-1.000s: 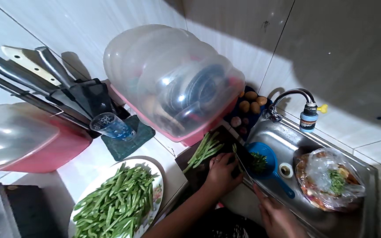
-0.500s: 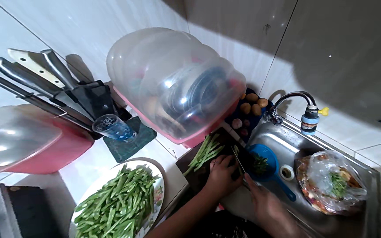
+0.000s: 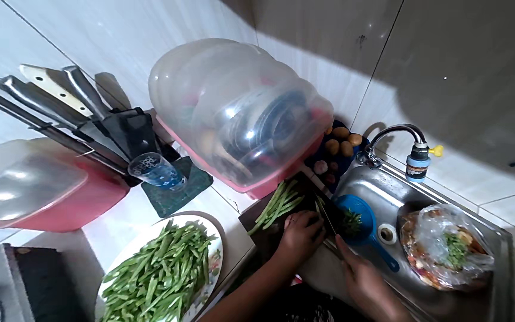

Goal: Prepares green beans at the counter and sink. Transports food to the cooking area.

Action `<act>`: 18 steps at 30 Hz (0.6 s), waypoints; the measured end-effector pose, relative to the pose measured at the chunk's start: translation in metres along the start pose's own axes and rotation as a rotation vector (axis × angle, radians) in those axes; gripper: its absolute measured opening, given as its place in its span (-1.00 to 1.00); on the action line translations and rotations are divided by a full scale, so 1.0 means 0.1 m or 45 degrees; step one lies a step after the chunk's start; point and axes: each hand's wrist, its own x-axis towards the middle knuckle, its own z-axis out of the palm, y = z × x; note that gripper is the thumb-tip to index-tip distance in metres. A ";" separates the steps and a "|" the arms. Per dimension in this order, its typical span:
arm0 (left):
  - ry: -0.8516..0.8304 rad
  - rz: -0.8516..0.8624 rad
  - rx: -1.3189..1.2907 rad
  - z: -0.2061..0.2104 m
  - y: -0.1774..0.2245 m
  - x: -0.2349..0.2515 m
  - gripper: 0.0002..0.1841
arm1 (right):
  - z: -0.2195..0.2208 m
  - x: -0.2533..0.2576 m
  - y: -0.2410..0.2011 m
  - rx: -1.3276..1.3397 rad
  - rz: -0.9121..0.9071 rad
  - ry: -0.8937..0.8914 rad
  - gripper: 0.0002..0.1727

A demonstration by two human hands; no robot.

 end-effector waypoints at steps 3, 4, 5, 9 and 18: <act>-0.030 0.005 0.056 0.00 0.02 0.01 -0.63 | -0.04 -0.21 0.11 -0.034 -0.019 -0.050 -0.29; -0.035 0.003 0.067 -0.01 0.03 0.01 -0.64 | -0.04 -0.28 0.15 -0.066 -0.026 -0.048 -0.29; -0.036 0.001 0.076 -0.01 0.04 0.02 -0.64 | -0.06 -0.34 0.15 -0.099 -0.035 -0.055 -0.30; -0.061 -0.011 0.091 -0.03 0.06 0.04 -0.64 | -0.26 -0.52 0.00 -0.166 -0.081 -0.078 -0.31; -0.062 -0.003 0.080 -0.07 0.06 0.04 -0.66 | -0.08 -0.44 0.10 -0.218 -0.072 -0.042 -0.28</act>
